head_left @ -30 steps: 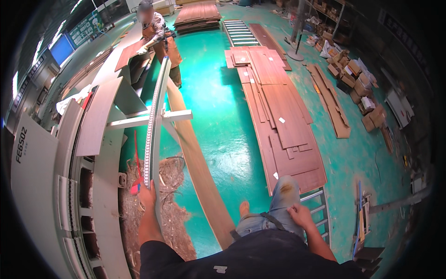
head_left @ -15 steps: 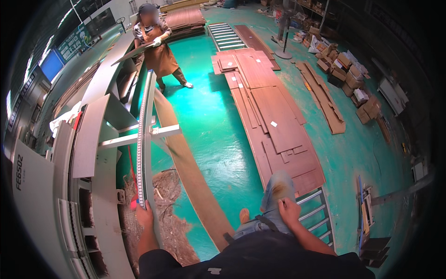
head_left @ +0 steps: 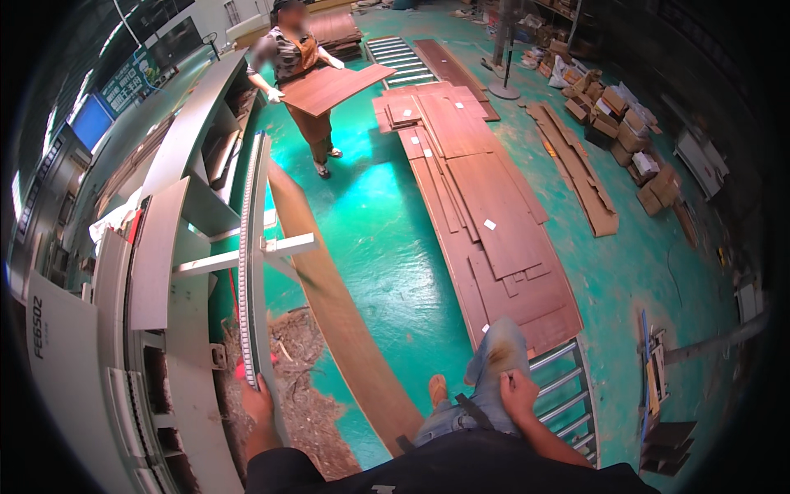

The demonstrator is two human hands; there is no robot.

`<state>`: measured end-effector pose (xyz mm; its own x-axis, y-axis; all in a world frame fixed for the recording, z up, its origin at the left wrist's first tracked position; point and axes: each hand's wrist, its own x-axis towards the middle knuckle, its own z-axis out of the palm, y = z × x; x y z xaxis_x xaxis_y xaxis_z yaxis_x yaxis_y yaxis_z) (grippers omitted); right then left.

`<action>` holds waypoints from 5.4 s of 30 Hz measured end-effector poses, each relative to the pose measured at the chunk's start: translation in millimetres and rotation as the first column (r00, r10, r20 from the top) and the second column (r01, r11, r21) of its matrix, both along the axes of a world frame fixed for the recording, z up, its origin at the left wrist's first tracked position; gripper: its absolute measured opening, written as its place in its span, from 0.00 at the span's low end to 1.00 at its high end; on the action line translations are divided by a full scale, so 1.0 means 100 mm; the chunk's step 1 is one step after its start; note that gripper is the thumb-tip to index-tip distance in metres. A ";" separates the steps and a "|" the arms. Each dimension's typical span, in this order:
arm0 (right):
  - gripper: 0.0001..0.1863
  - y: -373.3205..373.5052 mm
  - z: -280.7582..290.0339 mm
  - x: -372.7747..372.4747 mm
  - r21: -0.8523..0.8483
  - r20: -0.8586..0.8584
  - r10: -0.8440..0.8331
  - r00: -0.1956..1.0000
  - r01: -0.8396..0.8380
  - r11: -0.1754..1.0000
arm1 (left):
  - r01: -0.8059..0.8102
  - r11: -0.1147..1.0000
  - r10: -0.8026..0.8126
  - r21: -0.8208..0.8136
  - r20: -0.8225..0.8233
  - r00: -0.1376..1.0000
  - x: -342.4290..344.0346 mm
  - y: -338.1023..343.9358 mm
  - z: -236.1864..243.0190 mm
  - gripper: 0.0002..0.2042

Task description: The person selects wood panels from a stack, places them one at a time onto a large edge-banding machine, and monitors the machine as it processes the edge of each panel.

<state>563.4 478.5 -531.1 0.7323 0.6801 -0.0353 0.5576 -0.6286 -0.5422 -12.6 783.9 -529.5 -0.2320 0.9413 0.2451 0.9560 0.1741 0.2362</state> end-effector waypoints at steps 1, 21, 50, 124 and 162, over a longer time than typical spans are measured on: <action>0.12 -0.01 0.00 0.01 0.000 0.005 0.005 1.000 -0.005 1.000 | 0.004 1.000 -0.005 0.009 0.005 1.000 -0.01 0.00 -0.02 0.23; 0.11 -0.24 0.10 0.05 -0.024 -0.011 -0.008 1.000 0.008 1.000 | -0.087 0.982 0.076 -0.169 -0.066 0.995 -0.18 0.05 -0.11 0.25; 0.17 -1.46 -0.73 -0.06 -0.466 0.015 -0.378 0.926 0.341 0.816 | -0.032 0.966 0.012 -0.258 -0.078 0.997 -0.49 0.12 -0.37 0.28; 0.11 -5.44 -4.15 -4.12 -0.307 -0.832 -0.192 -0.520 0.720 -0.623 | 0.260 -0.644 -0.613 -0.719 0.281 -0.739 6.30 -5.43 -4.25 0.43; 0.64 -13.09 -5.10 -2.43 -0.646 -0.005 -0.990 -0.139 0.756 -0.103 | 0.134 -0.718 -0.299 -0.683 0.129 -0.946 5.86 -13.08 -5.61 0.62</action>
